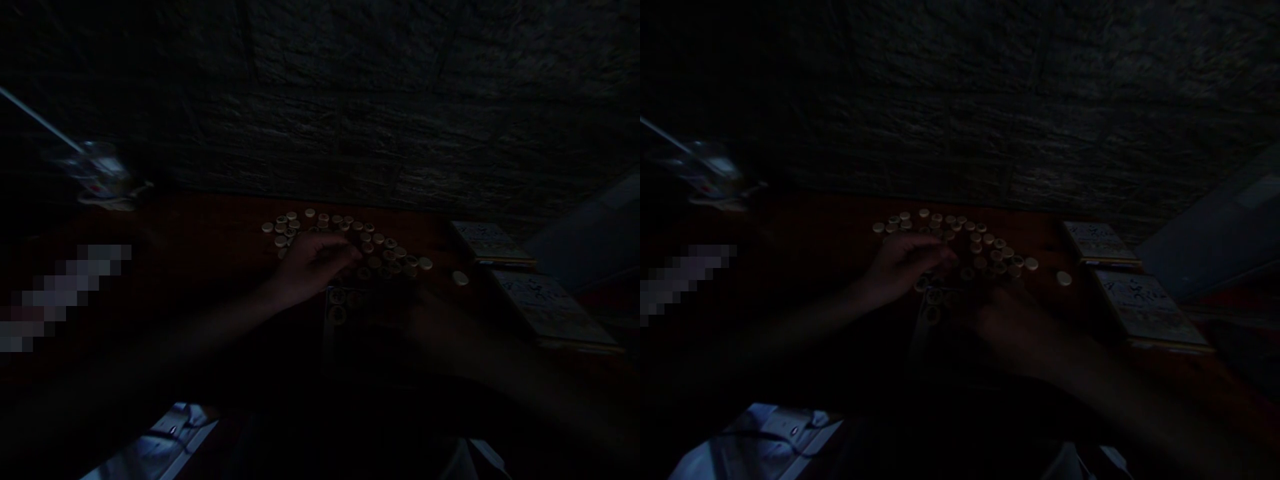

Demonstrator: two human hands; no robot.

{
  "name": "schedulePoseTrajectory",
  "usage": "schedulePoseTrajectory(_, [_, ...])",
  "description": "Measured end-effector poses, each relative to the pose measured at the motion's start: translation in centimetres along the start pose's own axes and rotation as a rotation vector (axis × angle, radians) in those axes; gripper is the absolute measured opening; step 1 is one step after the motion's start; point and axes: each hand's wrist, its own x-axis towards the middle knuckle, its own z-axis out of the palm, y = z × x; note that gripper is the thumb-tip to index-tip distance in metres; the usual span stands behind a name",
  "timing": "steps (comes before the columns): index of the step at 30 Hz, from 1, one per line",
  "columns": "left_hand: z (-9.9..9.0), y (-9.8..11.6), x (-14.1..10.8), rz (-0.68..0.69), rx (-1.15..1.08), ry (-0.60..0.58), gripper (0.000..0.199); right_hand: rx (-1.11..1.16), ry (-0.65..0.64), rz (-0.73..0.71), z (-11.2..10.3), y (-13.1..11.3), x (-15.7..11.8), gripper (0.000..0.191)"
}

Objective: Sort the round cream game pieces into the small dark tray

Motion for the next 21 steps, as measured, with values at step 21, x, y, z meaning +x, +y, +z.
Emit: schedulePoseTrajectory(21, [-0.09,0.03,0.01,0.013,0.033,-0.026,0.019,-0.083,0.007,-0.030,0.35,0.39,0.07,0.010])
